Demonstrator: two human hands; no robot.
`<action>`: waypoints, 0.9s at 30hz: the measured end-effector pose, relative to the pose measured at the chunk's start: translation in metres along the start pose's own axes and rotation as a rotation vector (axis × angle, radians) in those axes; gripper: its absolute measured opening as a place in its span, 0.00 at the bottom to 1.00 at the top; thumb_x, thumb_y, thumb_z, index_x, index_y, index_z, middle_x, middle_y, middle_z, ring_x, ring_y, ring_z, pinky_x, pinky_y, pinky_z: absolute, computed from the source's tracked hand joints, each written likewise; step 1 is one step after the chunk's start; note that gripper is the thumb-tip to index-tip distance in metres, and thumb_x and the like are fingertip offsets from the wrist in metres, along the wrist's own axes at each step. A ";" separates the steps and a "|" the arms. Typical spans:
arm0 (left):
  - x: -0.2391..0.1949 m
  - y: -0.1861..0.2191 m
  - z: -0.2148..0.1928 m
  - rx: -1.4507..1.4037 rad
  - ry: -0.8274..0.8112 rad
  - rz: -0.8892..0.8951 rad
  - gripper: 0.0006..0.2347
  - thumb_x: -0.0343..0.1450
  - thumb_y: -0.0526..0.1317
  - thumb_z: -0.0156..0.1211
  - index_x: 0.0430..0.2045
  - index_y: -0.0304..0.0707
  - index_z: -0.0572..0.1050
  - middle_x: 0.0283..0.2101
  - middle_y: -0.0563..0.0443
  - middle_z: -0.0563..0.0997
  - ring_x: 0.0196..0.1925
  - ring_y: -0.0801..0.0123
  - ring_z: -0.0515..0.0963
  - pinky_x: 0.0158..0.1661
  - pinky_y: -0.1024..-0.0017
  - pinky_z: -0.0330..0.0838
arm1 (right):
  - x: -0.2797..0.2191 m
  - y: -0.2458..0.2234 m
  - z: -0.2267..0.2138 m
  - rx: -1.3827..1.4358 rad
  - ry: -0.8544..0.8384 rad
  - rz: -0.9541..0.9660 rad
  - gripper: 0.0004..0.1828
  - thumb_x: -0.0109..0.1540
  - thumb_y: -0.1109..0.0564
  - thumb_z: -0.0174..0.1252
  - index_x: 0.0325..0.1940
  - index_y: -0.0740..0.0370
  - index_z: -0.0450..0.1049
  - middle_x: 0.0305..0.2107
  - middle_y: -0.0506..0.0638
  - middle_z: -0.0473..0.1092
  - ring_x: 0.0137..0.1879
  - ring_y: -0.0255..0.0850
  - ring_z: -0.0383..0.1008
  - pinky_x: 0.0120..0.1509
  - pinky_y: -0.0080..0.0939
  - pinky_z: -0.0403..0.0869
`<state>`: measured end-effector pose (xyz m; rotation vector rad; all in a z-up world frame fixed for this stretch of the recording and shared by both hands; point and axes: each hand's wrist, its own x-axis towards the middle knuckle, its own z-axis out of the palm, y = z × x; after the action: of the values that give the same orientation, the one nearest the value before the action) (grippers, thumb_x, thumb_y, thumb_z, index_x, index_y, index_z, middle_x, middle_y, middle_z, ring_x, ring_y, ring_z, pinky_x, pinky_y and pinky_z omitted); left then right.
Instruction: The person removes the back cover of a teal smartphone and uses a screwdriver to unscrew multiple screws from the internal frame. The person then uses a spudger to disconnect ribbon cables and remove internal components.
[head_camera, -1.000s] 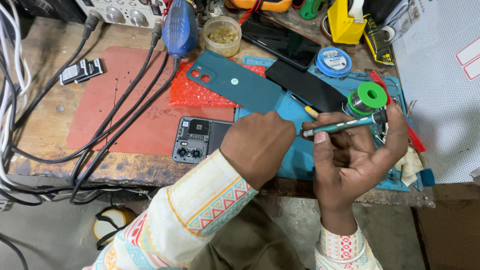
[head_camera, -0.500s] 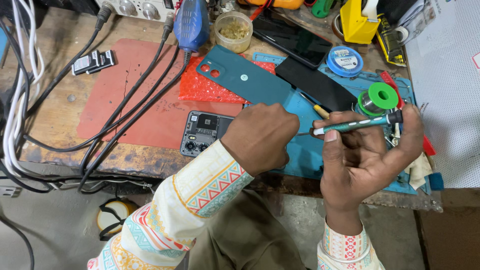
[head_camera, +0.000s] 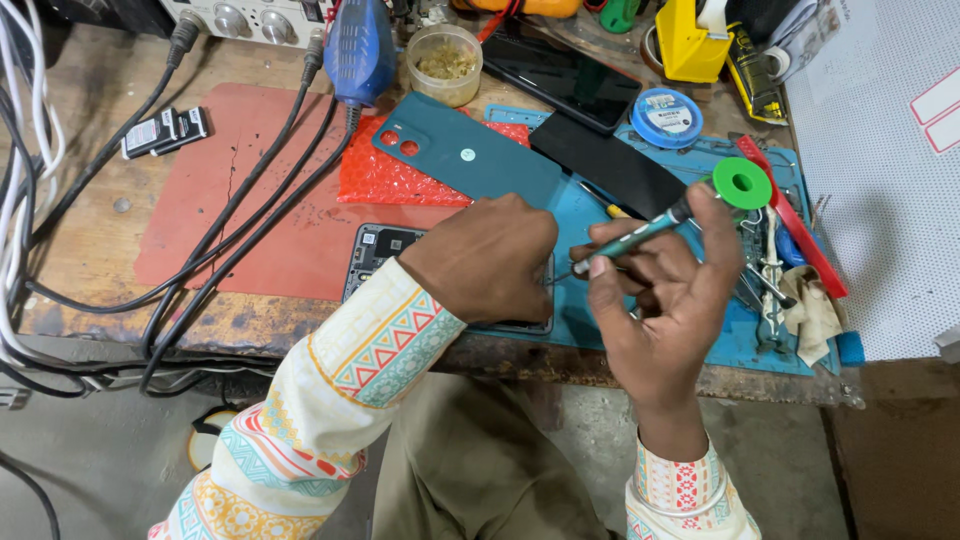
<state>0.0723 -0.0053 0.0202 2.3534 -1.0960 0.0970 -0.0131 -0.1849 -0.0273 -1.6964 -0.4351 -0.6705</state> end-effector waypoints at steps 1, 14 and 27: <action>-0.001 -0.001 -0.002 -0.021 -0.059 -0.025 0.11 0.56 0.40 0.68 0.18 0.30 0.75 0.27 0.31 0.79 0.34 0.39 0.81 0.37 0.51 0.76 | 0.001 0.002 0.000 0.011 -0.024 0.011 0.41 0.72 0.72 0.58 0.80 0.53 0.42 0.51 0.62 0.74 0.52 0.44 0.81 0.56 0.36 0.80; -0.007 -0.004 -0.009 -0.145 -0.059 0.094 0.07 0.56 0.37 0.66 0.14 0.31 0.76 0.23 0.37 0.80 0.29 0.44 0.81 0.32 0.57 0.75 | 0.001 0.004 -0.001 0.031 -0.080 0.001 0.42 0.72 0.74 0.58 0.79 0.52 0.41 0.52 0.60 0.72 0.54 0.41 0.79 0.57 0.37 0.80; -0.018 -0.008 -0.001 -0.151 0.018 0.136 0.06 0.58 0.36 0.66 0.18 0.31 0.76 0.27 0.39 0.79 0.33 0.46 0.80 0.36 0.56 0.73 | 0.003 0.005 0.004 0.036 -0.088 0.025 0.41 0.73 0.74 0.56 0.79 0.51 0.39 0.52 0.61 0.72 0.55 0.43 0.81 0.56 0.36 0.81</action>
<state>0.0665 0.0117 0.0130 2.1410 -1.2105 0.0810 -0.0074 -0.1828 -0.0297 -1.6993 -0.4849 -0.5680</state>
